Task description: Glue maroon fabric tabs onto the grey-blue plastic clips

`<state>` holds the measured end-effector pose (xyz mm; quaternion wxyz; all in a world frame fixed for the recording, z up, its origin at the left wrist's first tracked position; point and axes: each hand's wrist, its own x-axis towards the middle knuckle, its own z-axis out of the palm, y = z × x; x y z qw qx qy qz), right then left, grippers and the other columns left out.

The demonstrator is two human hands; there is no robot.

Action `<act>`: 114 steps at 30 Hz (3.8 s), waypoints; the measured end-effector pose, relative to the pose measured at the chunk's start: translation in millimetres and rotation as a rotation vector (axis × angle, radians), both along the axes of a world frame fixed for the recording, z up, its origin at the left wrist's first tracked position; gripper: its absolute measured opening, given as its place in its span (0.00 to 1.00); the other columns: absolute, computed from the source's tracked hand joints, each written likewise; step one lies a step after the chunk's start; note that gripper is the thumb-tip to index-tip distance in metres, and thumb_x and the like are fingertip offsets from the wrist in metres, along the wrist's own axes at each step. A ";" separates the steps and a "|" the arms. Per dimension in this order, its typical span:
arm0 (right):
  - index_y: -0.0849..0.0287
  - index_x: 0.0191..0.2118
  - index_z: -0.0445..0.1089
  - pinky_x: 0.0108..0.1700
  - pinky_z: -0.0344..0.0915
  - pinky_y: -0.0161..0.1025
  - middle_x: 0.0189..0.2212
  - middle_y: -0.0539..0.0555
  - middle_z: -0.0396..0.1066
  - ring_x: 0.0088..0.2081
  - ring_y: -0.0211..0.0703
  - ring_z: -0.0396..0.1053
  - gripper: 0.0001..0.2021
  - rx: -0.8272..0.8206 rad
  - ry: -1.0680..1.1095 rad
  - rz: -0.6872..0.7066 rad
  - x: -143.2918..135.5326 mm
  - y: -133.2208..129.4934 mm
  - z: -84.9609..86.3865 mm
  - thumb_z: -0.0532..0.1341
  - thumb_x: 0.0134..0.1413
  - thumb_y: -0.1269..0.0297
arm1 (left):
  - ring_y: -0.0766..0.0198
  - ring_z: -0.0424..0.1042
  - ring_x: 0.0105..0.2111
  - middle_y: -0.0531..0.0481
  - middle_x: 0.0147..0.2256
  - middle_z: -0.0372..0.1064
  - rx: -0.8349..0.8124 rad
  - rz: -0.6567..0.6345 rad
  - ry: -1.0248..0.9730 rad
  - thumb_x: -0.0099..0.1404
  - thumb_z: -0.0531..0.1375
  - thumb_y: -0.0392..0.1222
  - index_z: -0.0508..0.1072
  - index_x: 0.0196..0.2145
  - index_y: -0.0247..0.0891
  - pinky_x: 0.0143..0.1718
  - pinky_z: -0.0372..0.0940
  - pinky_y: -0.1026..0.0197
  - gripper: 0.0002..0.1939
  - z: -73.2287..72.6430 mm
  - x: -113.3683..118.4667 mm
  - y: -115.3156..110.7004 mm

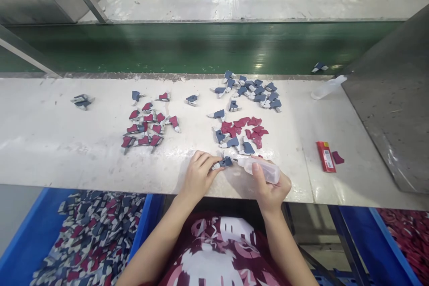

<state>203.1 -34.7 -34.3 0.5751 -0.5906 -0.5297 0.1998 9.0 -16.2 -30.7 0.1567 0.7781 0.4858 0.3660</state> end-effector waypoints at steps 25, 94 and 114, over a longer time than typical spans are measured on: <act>0.59 0.36 0.78 0.33 0.71 0.40 0.31 0.55 0.78 0.32 0.46 0.76 0.08 -0.039 0.043 0.063 -3.4 -8.1 0.1 0.64 0.58 0.60 | 0.57 0.66 0.37 0.47 0.34 0.74 0.017 -0.026 -0.053 0.65 0.65 0.35 0.75 0.45 0.37 0.37 0.68 0.56 0.10 -0.3 0.7 -2.2; 0.58 0.46 0.75 0.45 0.68 0.50 0.40 0.60 0.72 0.43 0.54 0.68 0.17 -0.109 -0.530 -0.185 39.9 81.5 14.9 0.62 0.60 0.51 | 0.58 0.76 0.37 0.49 0.34 0.79 0.034 0.178 0.032 0.64 0.61 0.45 0.79 0.36 0.39 0.37 0.68 0.58 0.09 98.2 -1.3 182.0; 0.54 0.55 0.70 0.40 0.69 0.43 0.40 0.57 0.75 0.40 0.49 0.74 0.21 -0.316 -0.184 0.064 55.8 64.5 26.1 0.53 0.65 0.49 | 0.50 0.76 0.45 0.37 0.41 0.79 -0.252 0.185 0.331 0.61 0.62 0.33 0.78 0.45 0.33 0.48 0.68 0.55 0.13 53.5 88.4 359.5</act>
